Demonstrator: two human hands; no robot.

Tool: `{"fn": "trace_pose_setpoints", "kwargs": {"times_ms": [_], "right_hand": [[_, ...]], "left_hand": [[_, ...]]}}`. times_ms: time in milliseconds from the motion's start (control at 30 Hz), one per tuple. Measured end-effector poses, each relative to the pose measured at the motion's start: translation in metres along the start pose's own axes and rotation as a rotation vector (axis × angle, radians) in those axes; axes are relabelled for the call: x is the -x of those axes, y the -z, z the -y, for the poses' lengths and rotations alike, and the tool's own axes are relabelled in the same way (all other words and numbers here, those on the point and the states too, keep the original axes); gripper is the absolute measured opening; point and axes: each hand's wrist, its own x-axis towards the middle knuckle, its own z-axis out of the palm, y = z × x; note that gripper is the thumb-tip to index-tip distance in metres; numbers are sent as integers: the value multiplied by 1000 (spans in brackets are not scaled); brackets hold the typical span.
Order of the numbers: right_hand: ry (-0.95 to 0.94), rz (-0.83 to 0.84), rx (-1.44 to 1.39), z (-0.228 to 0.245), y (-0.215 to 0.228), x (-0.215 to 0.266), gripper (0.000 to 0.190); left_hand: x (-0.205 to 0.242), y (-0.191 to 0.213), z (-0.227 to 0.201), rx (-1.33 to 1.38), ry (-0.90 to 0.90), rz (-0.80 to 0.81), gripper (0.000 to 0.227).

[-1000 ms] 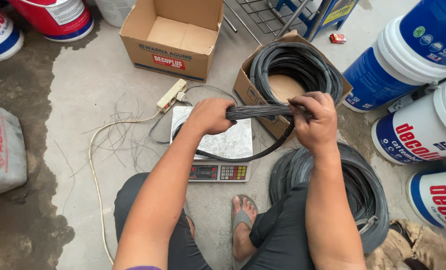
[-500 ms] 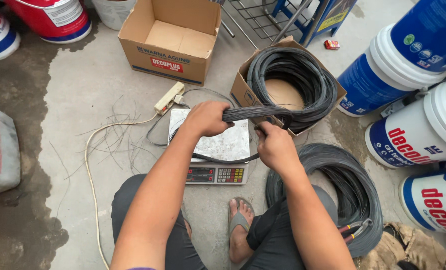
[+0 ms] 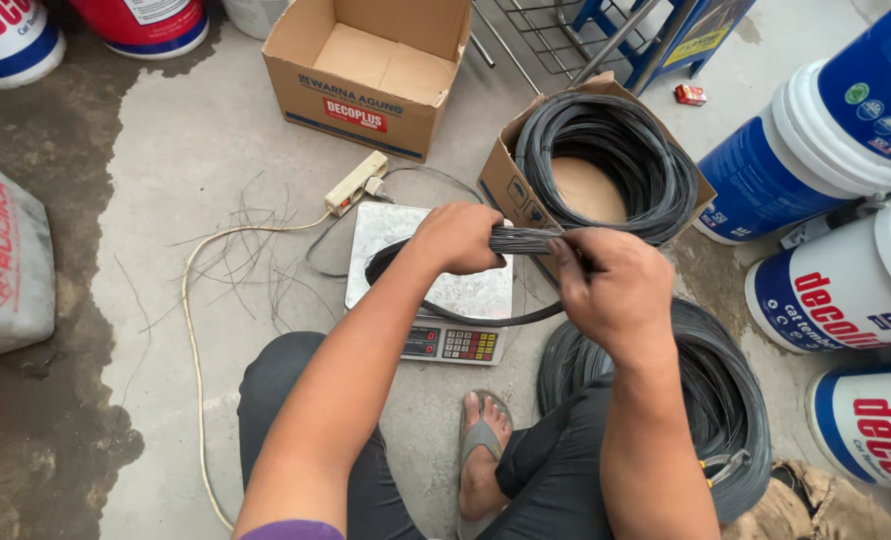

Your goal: The person handles and weighs several coils of black tubing, using a pair of pliers to cut some of the tubing before placing coils onto a digital scale one at a time.

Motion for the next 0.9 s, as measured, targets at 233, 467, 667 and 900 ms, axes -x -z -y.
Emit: {"fn": "trace_pose_setpoints", "kwargs": {"times_ms": [233,467,667,900], "right_hand": [[-382,700,14,15,-19,4,21],[-616,445,-686,-6,-75,1,34],[-532,200,-1239,-4,-73,1,73],[-629,-15,-1050,-15,-100,2,71]], "left_hand": [[-4,4,16,78,66,64,42],[-14,-9,9,294,-27,193,65],[-5,3,-19,381,-111,228,80],[-32,-33,-3,539,12,137,102]]}}
